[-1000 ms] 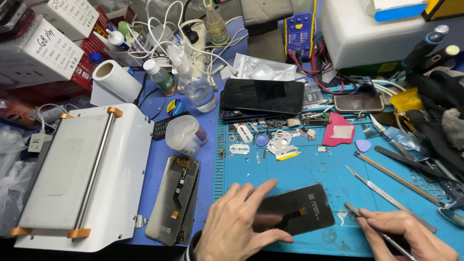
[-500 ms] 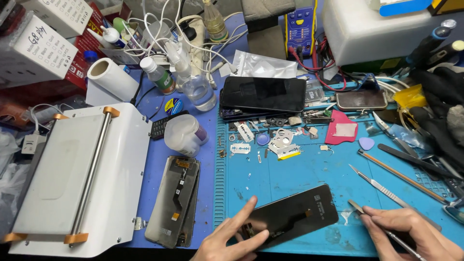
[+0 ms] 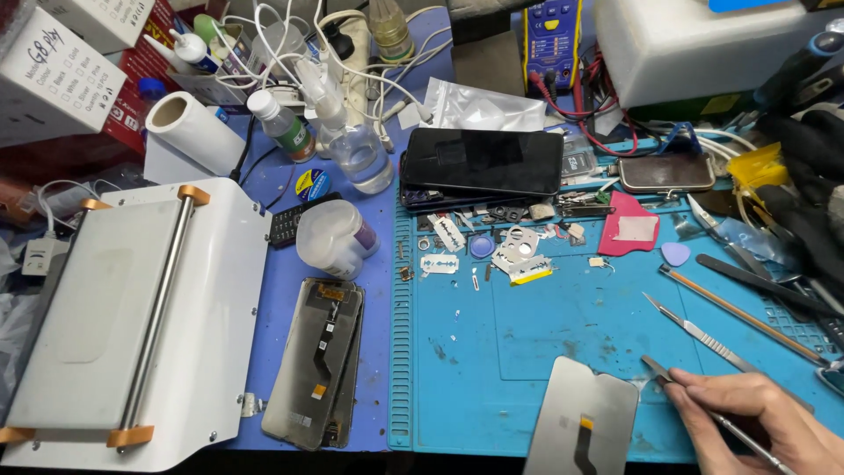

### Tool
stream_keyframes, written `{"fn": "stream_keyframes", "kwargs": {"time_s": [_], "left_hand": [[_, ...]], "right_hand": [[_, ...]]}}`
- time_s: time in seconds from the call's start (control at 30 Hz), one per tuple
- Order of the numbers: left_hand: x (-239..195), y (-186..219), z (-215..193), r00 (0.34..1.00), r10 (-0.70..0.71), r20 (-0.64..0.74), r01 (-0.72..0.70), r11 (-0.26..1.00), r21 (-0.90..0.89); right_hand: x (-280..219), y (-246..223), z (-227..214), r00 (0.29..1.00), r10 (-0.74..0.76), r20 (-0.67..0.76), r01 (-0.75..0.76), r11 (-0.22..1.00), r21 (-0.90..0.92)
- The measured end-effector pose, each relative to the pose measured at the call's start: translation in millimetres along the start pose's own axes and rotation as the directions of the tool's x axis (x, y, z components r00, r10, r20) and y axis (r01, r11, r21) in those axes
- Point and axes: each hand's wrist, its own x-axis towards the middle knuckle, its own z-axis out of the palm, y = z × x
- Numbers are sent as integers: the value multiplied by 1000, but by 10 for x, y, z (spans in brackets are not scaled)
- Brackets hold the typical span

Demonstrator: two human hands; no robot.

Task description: Scraping and cleaning a smartphone screen component using a precision tool on an electronics repair workbench.

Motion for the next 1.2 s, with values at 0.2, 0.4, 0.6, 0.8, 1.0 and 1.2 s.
{"fn": "stream_keyframes", "kwargs": {"time_s": [0.2,0.4,0.6,0.8,1.0,1.2], "left_hand": [[156,40,170,944,328,-12,-328,942,-64],[475,86,148,825,558,-93,-565,814,-133],[584,130,65,878,478,-23,-475,865,-160],[529,68,201,883,457,-107,-469,862,-192],[522,29,157,898,437,-48,-439,885,-154],[489,13,191,922,387,-30,-388,914,-120]], "right_hand": [[-64,-8,44,998,36,-57,-35,999,17],[17,51,-16,997,-77,-11,78,997,30],[-107,295,-34,988,-117,101,107,990,93],[-247,347,-31,993,47,109,-62,988,141],[-41,471,-328,922,95,374,-30,984,-175],[236,118,-146,858,49,511,22,991,-132]]}}
